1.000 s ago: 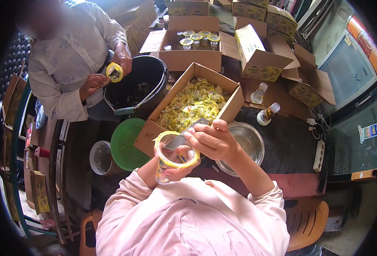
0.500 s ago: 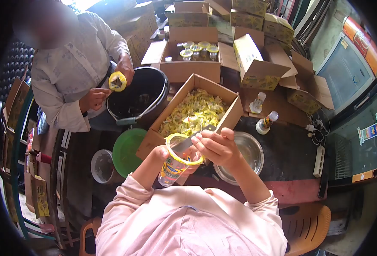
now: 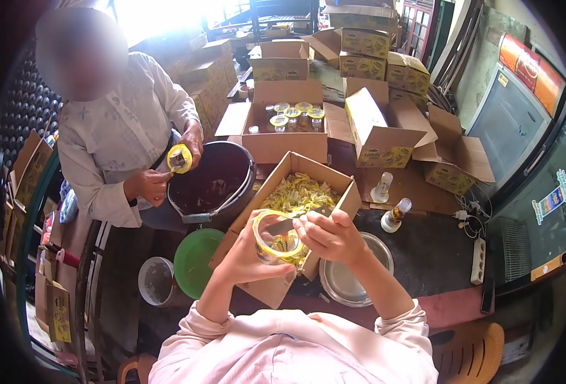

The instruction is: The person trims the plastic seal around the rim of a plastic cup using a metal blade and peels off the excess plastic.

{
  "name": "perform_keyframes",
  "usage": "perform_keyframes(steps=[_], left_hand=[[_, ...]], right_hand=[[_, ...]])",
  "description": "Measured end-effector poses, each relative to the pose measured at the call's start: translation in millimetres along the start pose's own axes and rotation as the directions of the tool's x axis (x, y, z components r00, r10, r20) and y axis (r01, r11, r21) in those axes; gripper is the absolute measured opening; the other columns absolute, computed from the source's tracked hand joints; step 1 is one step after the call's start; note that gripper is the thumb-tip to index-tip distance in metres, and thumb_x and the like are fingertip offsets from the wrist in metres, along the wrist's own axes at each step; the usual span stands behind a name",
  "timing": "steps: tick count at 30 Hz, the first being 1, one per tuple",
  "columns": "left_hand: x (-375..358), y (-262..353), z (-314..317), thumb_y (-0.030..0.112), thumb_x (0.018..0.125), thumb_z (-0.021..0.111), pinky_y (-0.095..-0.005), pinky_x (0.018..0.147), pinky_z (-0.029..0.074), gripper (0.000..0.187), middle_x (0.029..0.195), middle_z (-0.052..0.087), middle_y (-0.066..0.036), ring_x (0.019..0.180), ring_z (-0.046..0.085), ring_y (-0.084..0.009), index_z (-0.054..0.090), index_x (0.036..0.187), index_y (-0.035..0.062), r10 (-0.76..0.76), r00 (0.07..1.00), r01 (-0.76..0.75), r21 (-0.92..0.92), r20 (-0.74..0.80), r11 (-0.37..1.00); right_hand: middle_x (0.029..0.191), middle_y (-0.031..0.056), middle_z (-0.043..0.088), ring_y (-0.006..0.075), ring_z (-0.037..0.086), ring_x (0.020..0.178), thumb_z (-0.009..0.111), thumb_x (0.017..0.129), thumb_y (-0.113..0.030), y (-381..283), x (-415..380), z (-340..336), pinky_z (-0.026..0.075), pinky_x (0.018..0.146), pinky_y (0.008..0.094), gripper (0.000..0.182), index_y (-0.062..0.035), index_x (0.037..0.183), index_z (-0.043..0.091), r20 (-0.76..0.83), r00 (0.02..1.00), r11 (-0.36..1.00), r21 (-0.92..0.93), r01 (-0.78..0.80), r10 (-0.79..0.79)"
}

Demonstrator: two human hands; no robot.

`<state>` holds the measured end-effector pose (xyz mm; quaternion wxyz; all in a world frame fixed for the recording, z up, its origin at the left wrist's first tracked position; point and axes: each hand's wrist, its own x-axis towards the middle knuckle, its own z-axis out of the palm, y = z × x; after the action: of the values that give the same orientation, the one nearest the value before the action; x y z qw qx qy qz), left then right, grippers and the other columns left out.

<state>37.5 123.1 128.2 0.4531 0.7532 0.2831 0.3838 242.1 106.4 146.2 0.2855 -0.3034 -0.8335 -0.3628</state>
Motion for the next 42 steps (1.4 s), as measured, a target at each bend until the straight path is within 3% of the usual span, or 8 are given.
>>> perform_keyframes(steps=[3, 6, 12, 19, 25, 31, 37, 42], left_hand=[[0.7, -3.0, 11.2, 0.022, 0.057, 0.082, -0.0311, 0.083, 0.047, 0.076, 0.101, 0.06, -0.013, 0.091, 0.06, -0.0243, 0.04, 0.116, -0.0008, 0.042, 0.984, -0.036, 0.038, -0.172, 0.999], [-2.7, -12.8, 3.9, 0.02, 0.058, 0.081, -0.0315, 0.083, 0.047, 0.069, 0.102, 0.06, -0.013, 0.093, 0.06, -0.0232, 0.045, 0.113, -0.0014, -0.03, 0.999, 0.029, -0.111, -0.013, 0.993], [0.4, -10.8, -4.7, 0.013, 0.056, 0.077, -0.0319, 0.083, 0.046, 0.056, 0.101, 0.058, -0.013, 0.093, 0.059, -0.0233, 0.053, 0.105, -0.0024, 0.158, 0.984, -0.153, 0.068, -0.08, 0.986], [-2.3, -2.2, -2.5, 0.013, 0.054, 0.077, -0.0302, 0.074, 0.049, 0.055, 0.099, 0.059, -0.012, 0.088, 0.061, -0.0208, 0.055, 0.103, -0.0006, 0.09, 0.992, -0.087, 0.042, -0.086, 0.995], [-1.1, -6.3, 2.1, 0.012, 0.056, 0.078, -0.0275, 0.066, 0.05, 0.052, 0.091, 0.061, -0.01, 0.073, 0.064, -0.0183, 0.056, 0.101, 0.0003, 0.102, 0.987, -0.093, 0.073, -0.121, 0.993], [-1.5, -0.9, -0.3, 0.012, 0.058, 0.078, -0.0282, 0.067, 0.05, 0.049, 0.089, 0.061, -0.012, 0.075, 0.063, -0.0168, 0.056, 0.1, -0.0006, 0.05, 0.996, -0.044, 0.085, -0.076, 0.995], [-3.2, -4.0, 3.9, 0.012, 0.058, 0.078, -0.0279, 0.07, 0.048, 0.049, 0.087, 0.06, -0.011, 0.077, 0.059, -0.0156, 0.056, 0.1, -0.0014, 0.019, 1.0, -0.021, -0.077, -0.025, 0.997], [-2.6, -9.1, -1.5, 0.011, 0.059, 0.077, -0.0244, 0.068, 0.045, 0.043, 0.084, 0.057, -0.005, 0.073, 0.051, -0.0098, 0.055, 0.095, -0.0001, 0.031, 0.99, 0.008, -0.278, 0.137, 0.96]], right_hand=[[0.074, -0.0078, 0.056, 0.003, 0.058, 0.076, 0.066, 0.072, -0.014, -0.5, -3.9, 1.3, 0.027, 0.072, 0.0263, 0.008, -0.0143, 0.081, 0.064, -0.002, 1.0, 1.0, 0.012, -0.006, 0.006], [0.074, -0.0073, 0.056, 0.0033, 0.058, 0.076, 0.066, 0.073, -0.014, -0.6, -6.2, -1.4, 0.027, 0.073, 0.0263, 0.008, -0.0147, 0.081, 0.064, 0.009, 1.0, 1.0, 0.015, -0.007, 0.007], [0.074, -0.0069, 0.056, 0.0042, 0.058, 0.076, 0.066, 0.073, -0.014, -3.8, -7.4, -1.1, 0.027, 0.073, 0.0267, 0.007, -0.0152, 0.08, 0.064, -0.011, 1.0, 0.999, 0.032, -0.009, 0.009], [0.073, -0.0063, 0.055, 0.0042, 0.058, 0.075, 0.066, 0.073, -0.013, -7.0, -10.7, 0.4, 0.027, 0.074, 0.027, 0.006, -0.0158, 0.076, 0.062, 0.002, 1.0, 0.999, 0.033, -0.021, 0.021], [0.073, -0.0061, 0.055, 0.0041, 0.058, 0.076, 0.066, 0.073, -0.013, -6.9, -10.7, -0.1, 0.027, 0.075, 0.0275, 0.005, -0.015, 0.077, 0.063, -0.005, 1.0, 0.999, 0.047, -0.023, 0.023], [0.073, -0.0058, 0.055, 0.0047, 0.058, 0.075, 0.066, 0.072, -0.012, -7.6, -11.2, 1.4, 0.027, 0.075, 0.0276, 0.005, -0.0134, 0.075, 0.062, 0.015, 1.0, 0.997, 0.081, -0.004, 0.003], [0.073, -0.0059, 0.055, 0.0051, 0.059, 0.074, 0.066, 0.071, -0.011, -9.4, -10.0, 5.1, 0.026, 0.076, 0.0278, 0.007, -0.0133, 0.072, 0.059, -0.019, 1.0, 0.994, 0.11, 0.012, -0.01], [0.073, -0.0064, 0.056, 0.0049, 0.059, 0.073, 0.066, 0.072, -0.01, -10.7, -8.2, 6.8, 0.026, 0.075, 0.0274, 0.007, -0.0132, 0.071, 0.06, -0.052, 0.998, 0.991, 0.13, 0.026, -0.02]])
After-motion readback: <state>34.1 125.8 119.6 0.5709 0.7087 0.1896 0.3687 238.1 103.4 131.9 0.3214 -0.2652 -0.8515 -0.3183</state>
